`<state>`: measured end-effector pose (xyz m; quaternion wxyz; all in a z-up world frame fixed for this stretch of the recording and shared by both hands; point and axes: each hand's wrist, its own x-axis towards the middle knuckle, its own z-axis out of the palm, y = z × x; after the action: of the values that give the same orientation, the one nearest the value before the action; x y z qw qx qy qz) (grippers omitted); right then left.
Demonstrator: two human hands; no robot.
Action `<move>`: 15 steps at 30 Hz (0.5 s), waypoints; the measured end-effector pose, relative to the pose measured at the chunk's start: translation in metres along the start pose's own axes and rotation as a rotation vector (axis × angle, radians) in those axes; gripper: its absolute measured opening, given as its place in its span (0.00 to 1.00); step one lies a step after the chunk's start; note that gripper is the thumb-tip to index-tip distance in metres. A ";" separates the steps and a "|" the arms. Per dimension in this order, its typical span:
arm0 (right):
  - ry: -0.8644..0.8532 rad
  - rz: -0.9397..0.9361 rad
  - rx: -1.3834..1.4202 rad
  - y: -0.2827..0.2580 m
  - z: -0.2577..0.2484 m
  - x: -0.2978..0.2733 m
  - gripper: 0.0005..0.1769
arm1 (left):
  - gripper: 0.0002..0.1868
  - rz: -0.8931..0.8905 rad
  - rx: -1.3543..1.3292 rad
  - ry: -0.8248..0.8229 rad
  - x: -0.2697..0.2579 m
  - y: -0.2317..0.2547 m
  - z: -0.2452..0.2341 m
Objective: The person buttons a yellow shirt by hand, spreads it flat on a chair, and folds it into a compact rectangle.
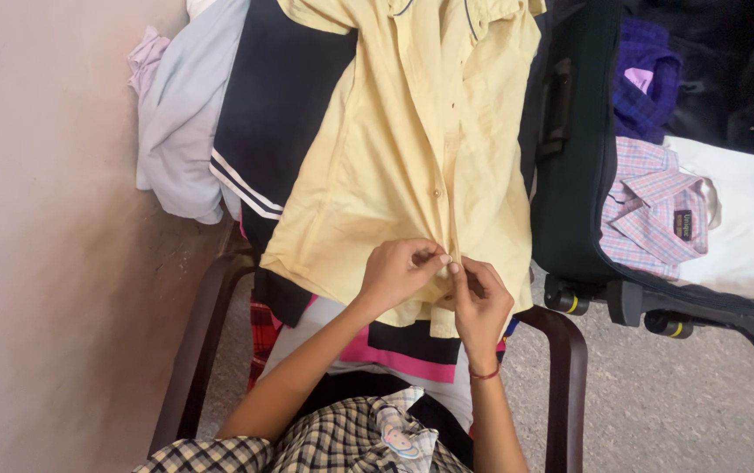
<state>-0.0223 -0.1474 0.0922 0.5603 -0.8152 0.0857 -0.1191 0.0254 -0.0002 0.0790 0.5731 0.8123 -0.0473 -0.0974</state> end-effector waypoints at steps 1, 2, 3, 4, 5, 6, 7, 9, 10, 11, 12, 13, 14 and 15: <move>0.024 -0.013 0.020 0.005 0.002 -0.002 0.11 | 0.13 0.003 -0.001 -0.005 0.000 0.001 0.001; 0.047 -0.026 0.041 0.010 0.002 -0.004 0.11 | 0.13 0.014 -0.010 -0.006 -0.001 0.001 0.002; 0.047 -0.030 0.032 0.013 0.001 -0.007 0.11 | 0.13 0.025 -0.019 -0.007 -0.001 0.001 0.004; 0.047 -0.035 0.025 0.016 0.000 -0.008 0.10 | 0.13 0.036 -0.027 -0.007 -0.001 0.000 0.004; 0.047 -0.039 0.017 0.019 -0.001 -0.009 0.10 | 0.13 0.035 -0.032 -0.007 -0.001 -0.001 0.004; 0.007 -0.007 0.032 0.021 -0.004 -0.009 0.10 | 0.13 0.033 -0.038 -0.009 -0.001 -0.002 0.004; -0.032 0.026 0.047 0.023 -0.008 -0.008 0.10 | 0.13 0.031 -0.045 -0.010 -0.001 -0.003 0.005; -0.106 0.077 0.120 0.027 -0.016 -0.001 0.10 | 0.13 0.002 -0.064 -0.033 -0.002 -0.006 0.003; -0.140 0.097 0.177 0.028 -0.019 0.004 0.10 | 0.13 -0.014 -0.073 -0.044 -0.002 -0.009 0.002; -0.174 0.117 0.234 0.028 -0.021 0.006 0.11 | 0.14 -0.006 -0.096 -0.053 -0.002 -0.012 0.001; -0.174 0.088 0.206 0.027 -0.020 0.008 0.09 | 0.14 0.004 -0.120 -0.062 -0.002 -0.015 0.002; -0.173 0.060 0.178 0.024 -0.018 0.011 0.09 | 0.14 0.013 -0.143 -0.070 -0.001 -0.019 0.003; -0.173 0.029 0.151 0.020 -0.015 0.013 0.10 | 0.15 0.008 -0.193 -0.057 0.001 -0.022 0.005; -0.129 0.041 0.108 0.014 -0.012 0.013 0.09 | 0.16 0.002 -0.243 -0.044 0.002 -0.025 0.007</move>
<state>-0.0136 -0.1666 0.0840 0.6100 -0.7879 0.0595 -0.0591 0.0255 0.0016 0.0532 0.6664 0.7343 -0.0486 -0.1198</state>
